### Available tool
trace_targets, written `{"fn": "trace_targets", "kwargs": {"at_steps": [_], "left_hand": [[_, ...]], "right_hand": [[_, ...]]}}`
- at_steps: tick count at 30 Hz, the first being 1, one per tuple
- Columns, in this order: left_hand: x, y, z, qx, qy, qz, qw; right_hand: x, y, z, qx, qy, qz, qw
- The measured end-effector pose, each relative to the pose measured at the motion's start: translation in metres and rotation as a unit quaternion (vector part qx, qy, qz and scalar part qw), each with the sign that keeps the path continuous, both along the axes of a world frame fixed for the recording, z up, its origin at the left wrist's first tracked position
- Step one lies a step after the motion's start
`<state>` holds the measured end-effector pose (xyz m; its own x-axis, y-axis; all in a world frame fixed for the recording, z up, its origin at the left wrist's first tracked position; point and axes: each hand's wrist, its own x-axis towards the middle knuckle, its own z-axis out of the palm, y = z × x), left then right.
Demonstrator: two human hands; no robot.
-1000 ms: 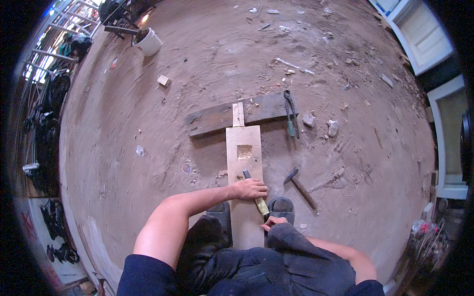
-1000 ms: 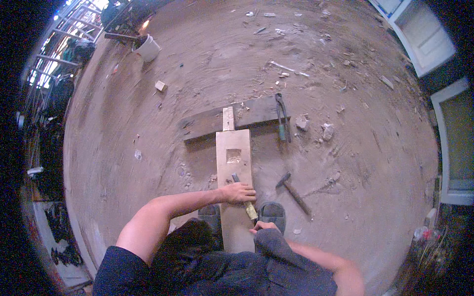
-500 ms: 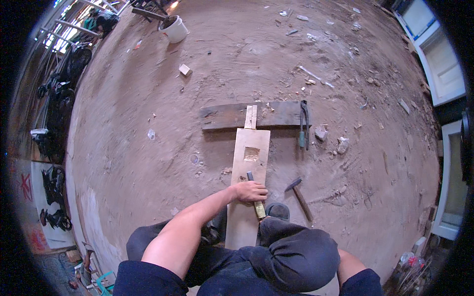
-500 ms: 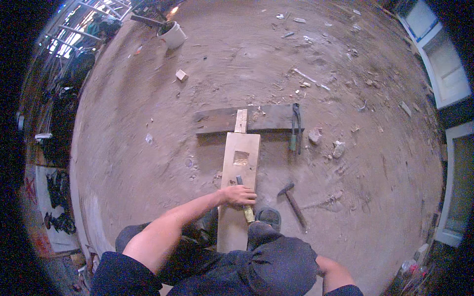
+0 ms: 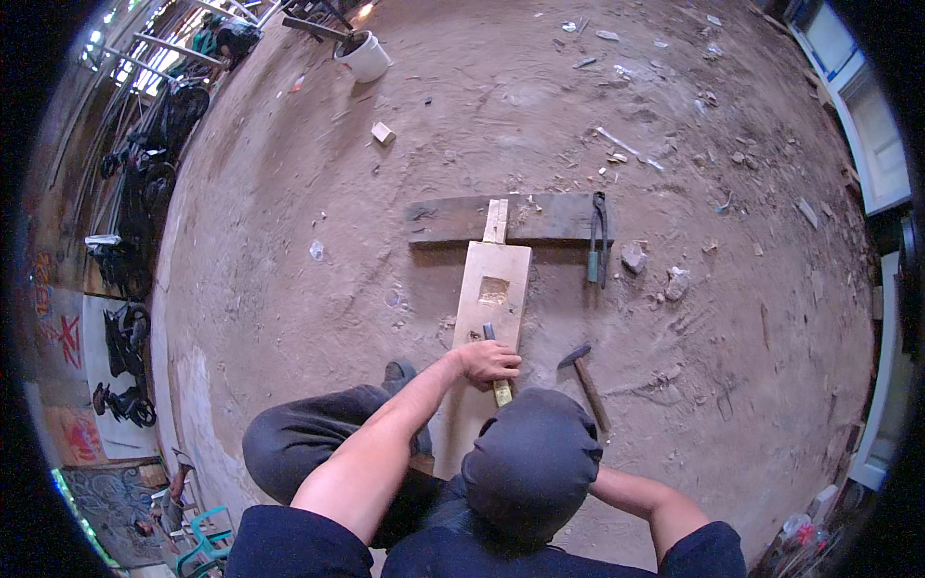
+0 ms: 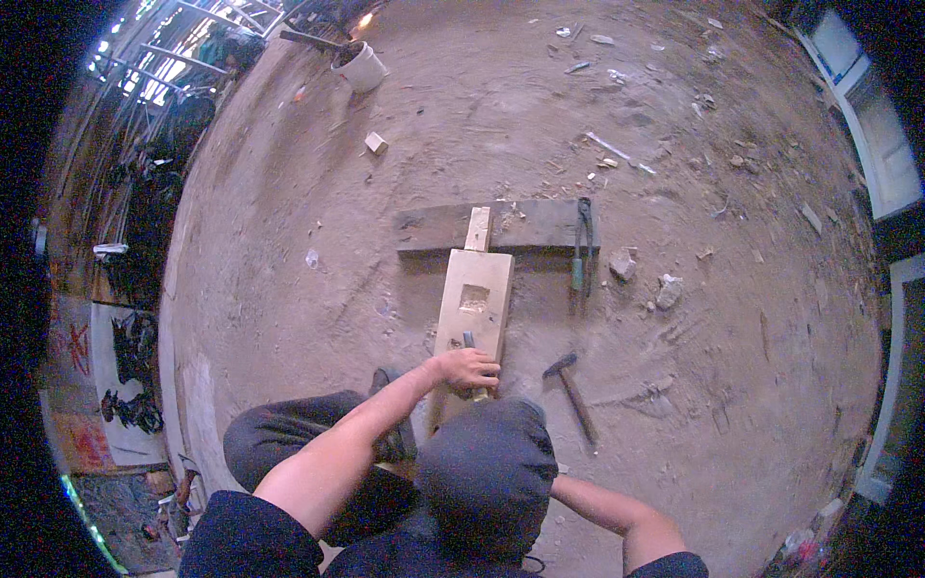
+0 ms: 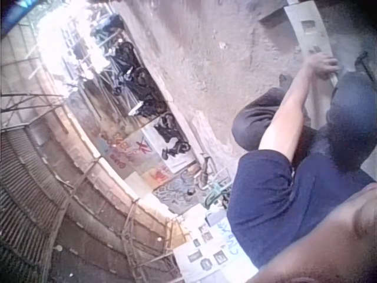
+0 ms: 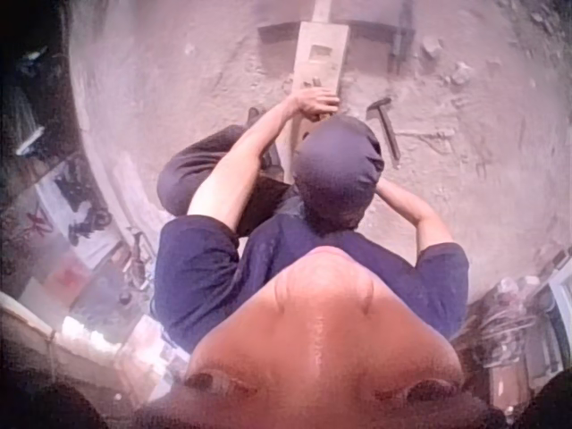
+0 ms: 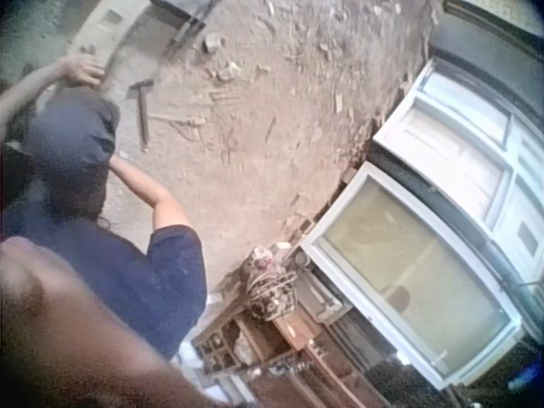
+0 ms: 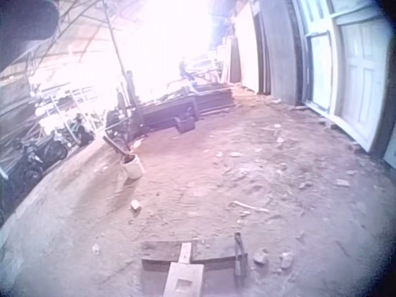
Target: The person carves a rectangular hole into a wooden board using a chisel and a hammer while sitting on the floor.
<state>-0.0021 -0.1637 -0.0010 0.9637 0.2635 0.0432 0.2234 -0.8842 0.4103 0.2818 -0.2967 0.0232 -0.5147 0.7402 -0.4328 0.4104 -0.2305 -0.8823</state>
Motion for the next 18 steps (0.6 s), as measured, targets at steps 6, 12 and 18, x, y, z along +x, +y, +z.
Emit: {"fn": "trace_targets", "kwargs": {"at_steps": [6,12,18], "left_hand": [[0.000,-0.001,0.006,-0.024,0.069,0.002,0.997],[0.007,0.002,0.024,-0.022,-0.011,0.031,0.999],[-0.003,-0.008,0.012,-0.016,0.005,0.037,0.999]], "right_hand": [[0.001,-0.002,0.004,-0.004,0.027,0.001,1.000],[0.050,-0.022,0.014,-0.009,-0.013,-0.016,1.000],[0.127,-0.059,0.037,-0.036,-0.110,-0.048,0.992]]}}
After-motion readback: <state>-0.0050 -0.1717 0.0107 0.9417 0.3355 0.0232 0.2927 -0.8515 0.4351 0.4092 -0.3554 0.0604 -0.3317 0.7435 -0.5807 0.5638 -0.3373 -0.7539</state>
